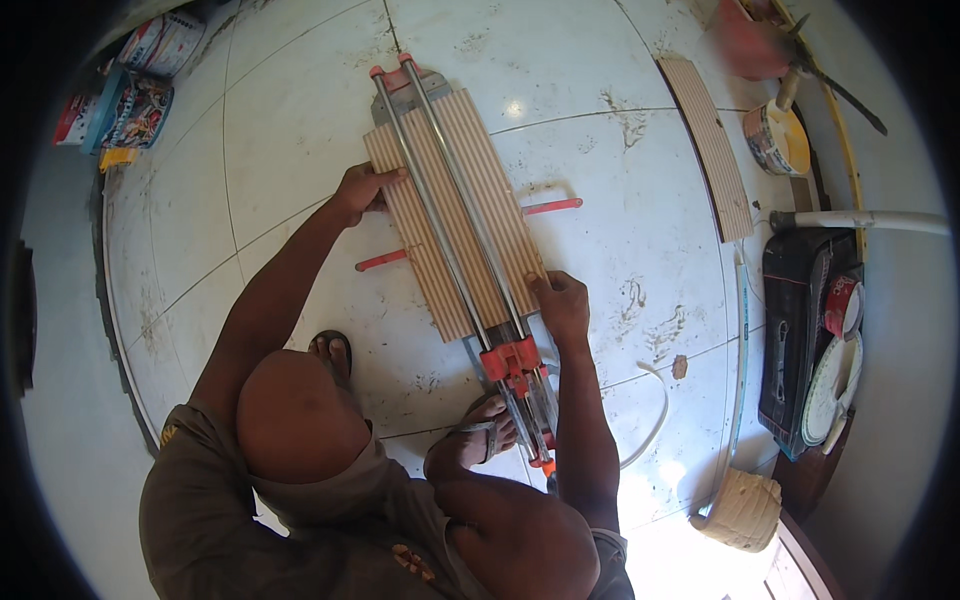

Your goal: Measure and cut floor tiles using a manual tile cutter.

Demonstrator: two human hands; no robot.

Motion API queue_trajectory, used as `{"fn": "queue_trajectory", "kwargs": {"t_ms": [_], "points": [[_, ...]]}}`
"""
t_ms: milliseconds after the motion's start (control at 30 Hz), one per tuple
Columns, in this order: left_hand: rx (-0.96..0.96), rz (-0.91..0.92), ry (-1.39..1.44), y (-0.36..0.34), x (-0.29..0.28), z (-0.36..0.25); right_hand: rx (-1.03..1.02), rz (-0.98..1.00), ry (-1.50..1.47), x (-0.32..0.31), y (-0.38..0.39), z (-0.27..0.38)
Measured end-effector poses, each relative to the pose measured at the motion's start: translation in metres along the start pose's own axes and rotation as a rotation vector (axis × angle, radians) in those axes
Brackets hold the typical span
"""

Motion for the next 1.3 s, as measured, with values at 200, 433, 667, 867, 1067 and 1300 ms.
{"fn": "queue_trajectory", "kwargs": {"t_ms": [200, 433, 667, 867, 1067, 1300], "points": [[0.015, 0.016, -0.021, 0.0037, 0.0023, -0.0037, 0.022, 0.021, -0.002, 0.001, -0.0018, -0.0033], [0.002, -0.014, -0.016, 0.0064, 0.0018, -0.0057, 0.005, 0.011, -0.02, -0.0002, 0.0014, 0.0], [-0.006, -0.018, -0.013, 0.0074, 0.0041, -0.0077, 0.001, 0.024, -0.038, -0.0025, 0.0036, 0.003], [-0.008, -0.021, -0.005, 0.0064, 0.0023, -0.0059, -0.044, 0.0, -0.013, 0.0, 0.0026, 0.0008], [-0.007, -0.014, 0.008, 0.0055, 0.0051, -0.0059, -0.051, -0.006, -0.012, -0.0009, 0.0031, -0.0018], [-0.02, -0.007, -0.01, 0.0067, 0.0015, -0.0067, -0.036, -0.029, -0.043, 0.0049, 0.0064, -0.0023]]}}
Point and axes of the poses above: each hand's wrist, its own y-axis away from the middle knuckle, its own x-axis out of the palm, z = x × y, the point moved 4 cm from there along -y, towards the middle knuckle, and after that the axes turned 8 degrees about -z, right-handed, at the moved point
